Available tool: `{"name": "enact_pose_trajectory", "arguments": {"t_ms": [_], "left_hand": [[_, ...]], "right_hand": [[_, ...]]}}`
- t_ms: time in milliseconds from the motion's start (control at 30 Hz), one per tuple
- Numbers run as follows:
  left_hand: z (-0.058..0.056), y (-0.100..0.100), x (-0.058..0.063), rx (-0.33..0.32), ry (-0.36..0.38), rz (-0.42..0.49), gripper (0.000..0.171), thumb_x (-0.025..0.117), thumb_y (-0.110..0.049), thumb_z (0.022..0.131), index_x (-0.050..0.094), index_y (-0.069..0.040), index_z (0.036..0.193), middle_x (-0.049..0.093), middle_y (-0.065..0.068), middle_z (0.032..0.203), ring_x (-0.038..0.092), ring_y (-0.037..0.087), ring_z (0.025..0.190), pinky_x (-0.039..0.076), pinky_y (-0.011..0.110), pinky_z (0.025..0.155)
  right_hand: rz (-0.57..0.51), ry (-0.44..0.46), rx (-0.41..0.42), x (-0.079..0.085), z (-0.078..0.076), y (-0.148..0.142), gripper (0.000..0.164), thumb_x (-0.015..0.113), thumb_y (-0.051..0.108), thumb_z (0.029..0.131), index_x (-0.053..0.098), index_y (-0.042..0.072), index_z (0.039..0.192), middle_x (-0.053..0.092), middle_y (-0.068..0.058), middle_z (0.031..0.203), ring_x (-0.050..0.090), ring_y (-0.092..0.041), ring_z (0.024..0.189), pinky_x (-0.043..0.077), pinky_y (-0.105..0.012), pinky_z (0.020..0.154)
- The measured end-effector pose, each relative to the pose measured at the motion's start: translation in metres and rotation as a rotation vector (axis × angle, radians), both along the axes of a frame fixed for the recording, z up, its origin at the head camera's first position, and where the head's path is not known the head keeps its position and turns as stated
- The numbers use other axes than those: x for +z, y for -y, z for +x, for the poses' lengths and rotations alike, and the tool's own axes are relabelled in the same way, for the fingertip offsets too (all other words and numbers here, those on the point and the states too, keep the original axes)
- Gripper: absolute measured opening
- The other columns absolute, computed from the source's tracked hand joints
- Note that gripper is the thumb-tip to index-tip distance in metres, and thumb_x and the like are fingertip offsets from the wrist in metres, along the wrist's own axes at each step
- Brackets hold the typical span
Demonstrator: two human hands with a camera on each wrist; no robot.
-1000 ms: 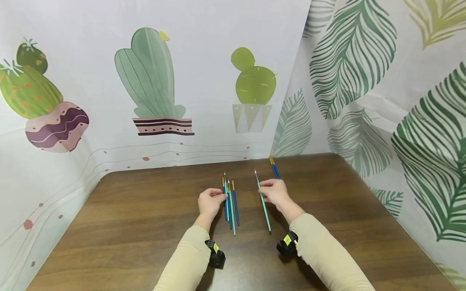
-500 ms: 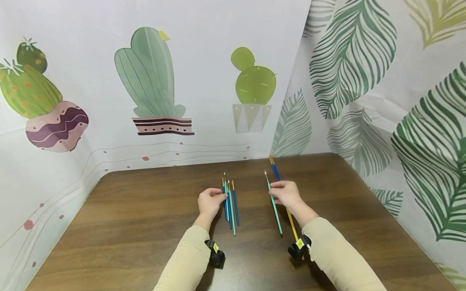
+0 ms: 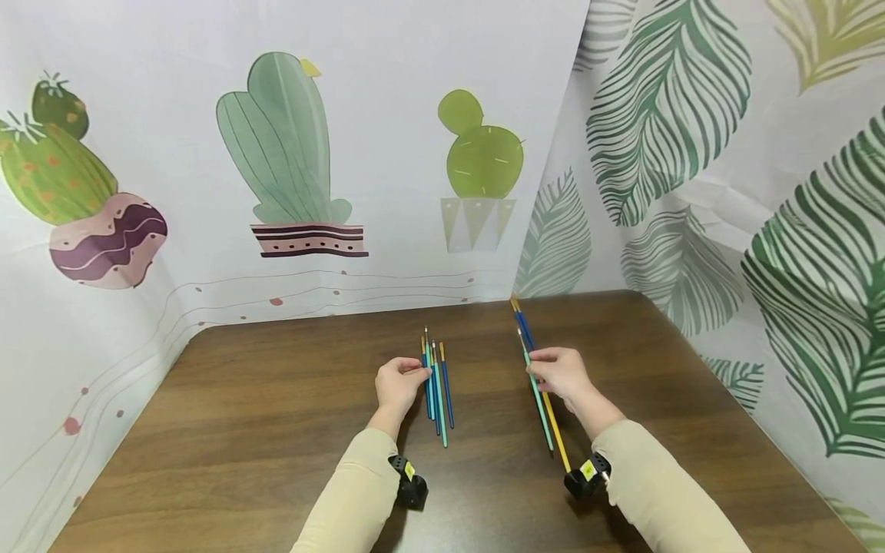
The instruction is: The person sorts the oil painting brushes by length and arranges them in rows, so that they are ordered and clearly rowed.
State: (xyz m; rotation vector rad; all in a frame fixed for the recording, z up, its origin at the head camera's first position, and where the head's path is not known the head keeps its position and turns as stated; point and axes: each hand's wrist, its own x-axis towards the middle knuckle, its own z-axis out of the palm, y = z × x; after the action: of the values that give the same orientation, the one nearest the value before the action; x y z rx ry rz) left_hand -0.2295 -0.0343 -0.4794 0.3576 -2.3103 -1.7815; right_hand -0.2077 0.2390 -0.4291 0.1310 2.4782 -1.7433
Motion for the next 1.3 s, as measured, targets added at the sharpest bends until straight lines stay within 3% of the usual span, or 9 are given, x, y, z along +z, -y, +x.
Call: {"name": "enact_pose_trajectory", "arguments": {"t_ms": [333, 633, 1300], "left_hand": [[0.001, 0.000, 0.001, 0.002, 0.004, -0.022, 0.018, 0.078, -0.010, 0.074, 0.069, -0.001, 0.087, 0.073, 0.013, 0.084, 0.071, 0.020, 0.078, 0.056, 0.033, 0.073], [0.000, 0.000, -0.001, 0.002, -0.004, -0.026, 0.018, 0.079, -0.010, 0.074, 0.070, -0.001, 0.086, 0.073, 0.013, 0.083, 0.071, 0.020, 0.078, 0.056, 0.032, 0.072], [0.000, 0.000, 0.001, 0.004, 0.005, 0.009, 0.017, 0.079, -0.008, 0.074, 0.069, -0.001, 0.086, 0.073, 0.013, 0.084, 0.072, 0.020, 0.078, 0.057, 0.031, 0.071]], "right_hand": [[0.018, 0.001, -0.008, -0.002, 0.009, -0.014, 0.042, 0.060, 0.007, 0.087, 0.052, -0.016, 0.122, 0.070, -0.008, 0.092, 0.064, -0.007, 0.075, 0.057, -0.029, 0.067], [0.033, 0.011, -0.020, -0.008, 0.018, -0.024, 0.042, 0.059, 0.006, 0.086, 0.051, -0.017, 0.120, 0.068, 0.000, 0.083, 0.063, -0.007, 0.074, 0.057, -0.029, 0.065], [0.096, 0.054, -0.010, -0.017, 0.035, -0.033, 0.042, 0.060, 0.007, 0.086, 0.052, -0.016, 0.120, 0.070, -0.012, 0.093, 0.067, -0.014, 0.081, 0.058, -0.033, 0.069]]}}
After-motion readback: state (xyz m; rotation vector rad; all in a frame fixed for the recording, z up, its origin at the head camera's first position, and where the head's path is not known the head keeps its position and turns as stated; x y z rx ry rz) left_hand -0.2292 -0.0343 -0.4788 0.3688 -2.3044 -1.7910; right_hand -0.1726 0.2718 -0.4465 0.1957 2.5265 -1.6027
